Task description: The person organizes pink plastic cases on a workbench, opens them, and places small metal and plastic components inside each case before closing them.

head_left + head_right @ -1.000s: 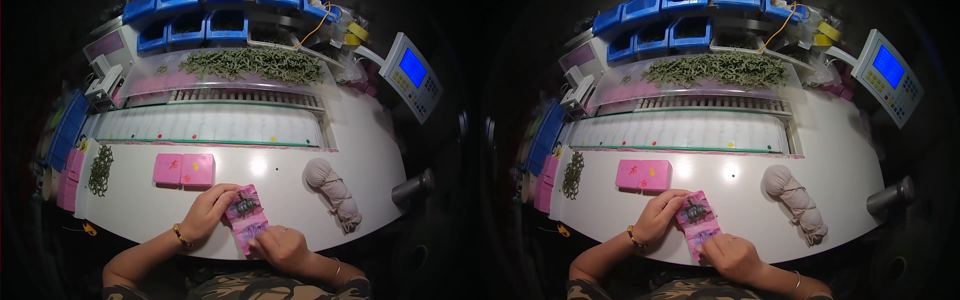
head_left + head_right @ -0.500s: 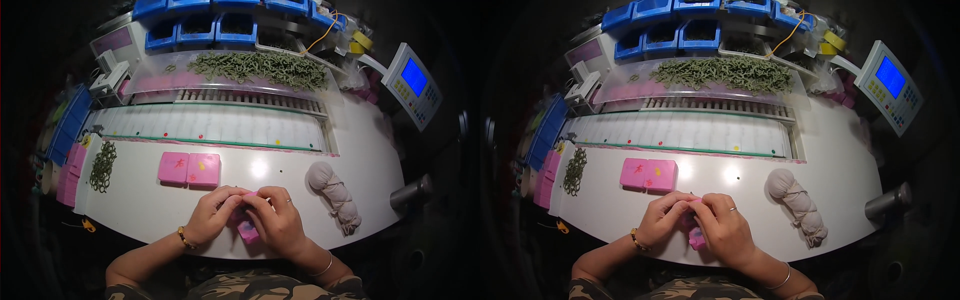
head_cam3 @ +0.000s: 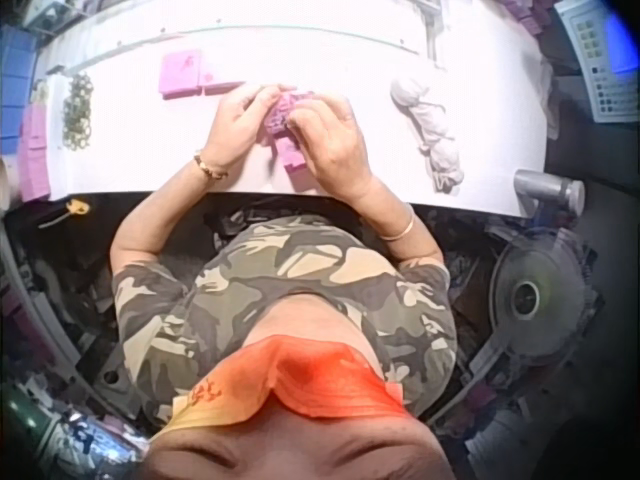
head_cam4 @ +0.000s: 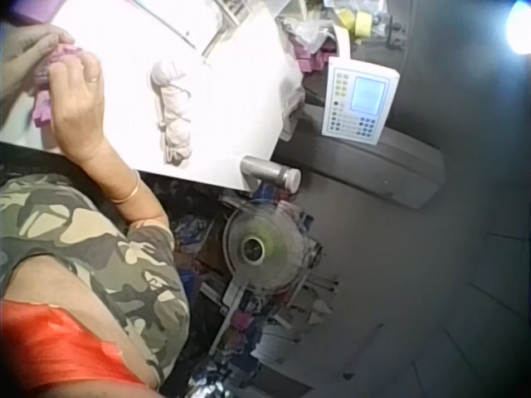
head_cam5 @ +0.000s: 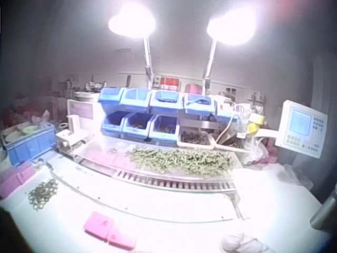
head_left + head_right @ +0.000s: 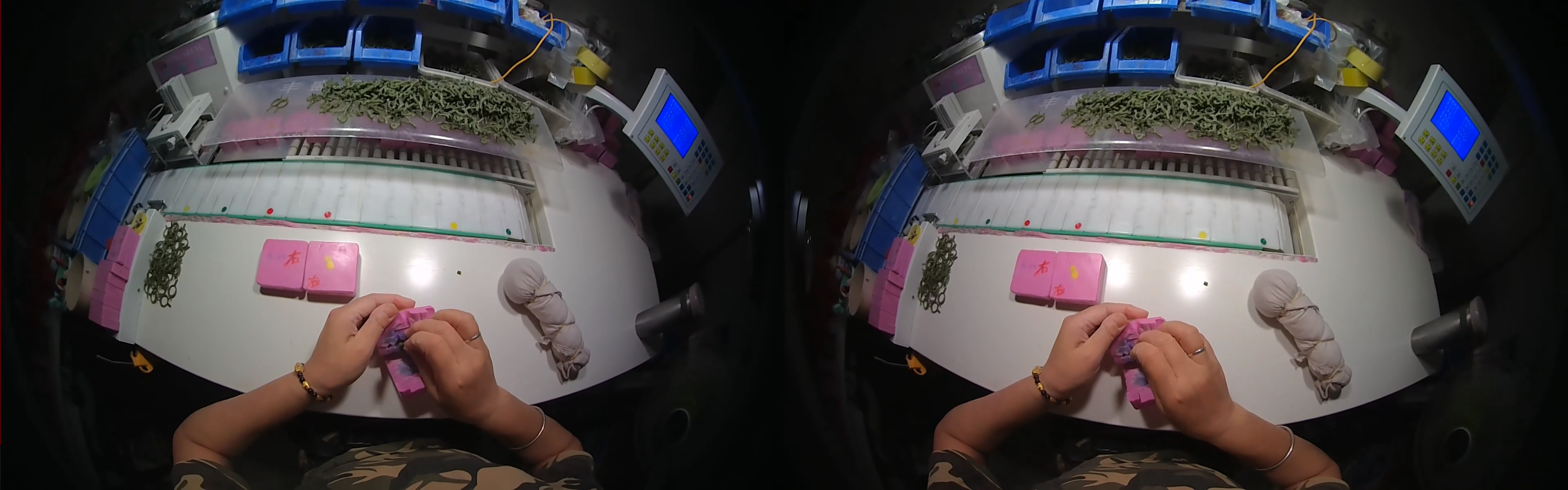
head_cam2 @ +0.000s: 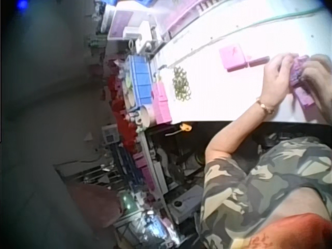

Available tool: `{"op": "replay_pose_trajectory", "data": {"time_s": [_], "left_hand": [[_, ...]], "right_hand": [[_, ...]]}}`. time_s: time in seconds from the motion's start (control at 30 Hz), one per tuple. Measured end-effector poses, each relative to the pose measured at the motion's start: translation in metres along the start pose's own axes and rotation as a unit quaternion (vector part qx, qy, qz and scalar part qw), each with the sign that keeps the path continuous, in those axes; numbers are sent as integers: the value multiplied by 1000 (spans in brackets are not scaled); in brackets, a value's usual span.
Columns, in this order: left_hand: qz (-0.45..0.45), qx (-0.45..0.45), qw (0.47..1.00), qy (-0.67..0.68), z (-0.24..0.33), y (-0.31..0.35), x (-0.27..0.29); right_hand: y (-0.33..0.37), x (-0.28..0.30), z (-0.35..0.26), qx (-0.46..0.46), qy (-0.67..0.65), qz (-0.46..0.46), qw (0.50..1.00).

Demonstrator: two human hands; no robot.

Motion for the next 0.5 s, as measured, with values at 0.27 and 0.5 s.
{"op": "replay_pose_trajectory", "data": {"time_s": [0.27, 0.5], "left_hand": [[14, 30, 999, 41, -7, -1, -1], [55, 43, 997, 27, -9, 0, -2]], "right_hand": [[15, -2, -5, 8, 16, -6, 1000], [17, 12, -9, 9, -63, 59, 996]]}}
Point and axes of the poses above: each hand's wrist, its own y-axis away from the middle knuckle, its own x-axis out of the back of the hand, z = x × y, the point moved 5 cm from there along -y, towards the middle knuckle, and after that the axes turned 10 degrees about -y, right-handed, at the moved point
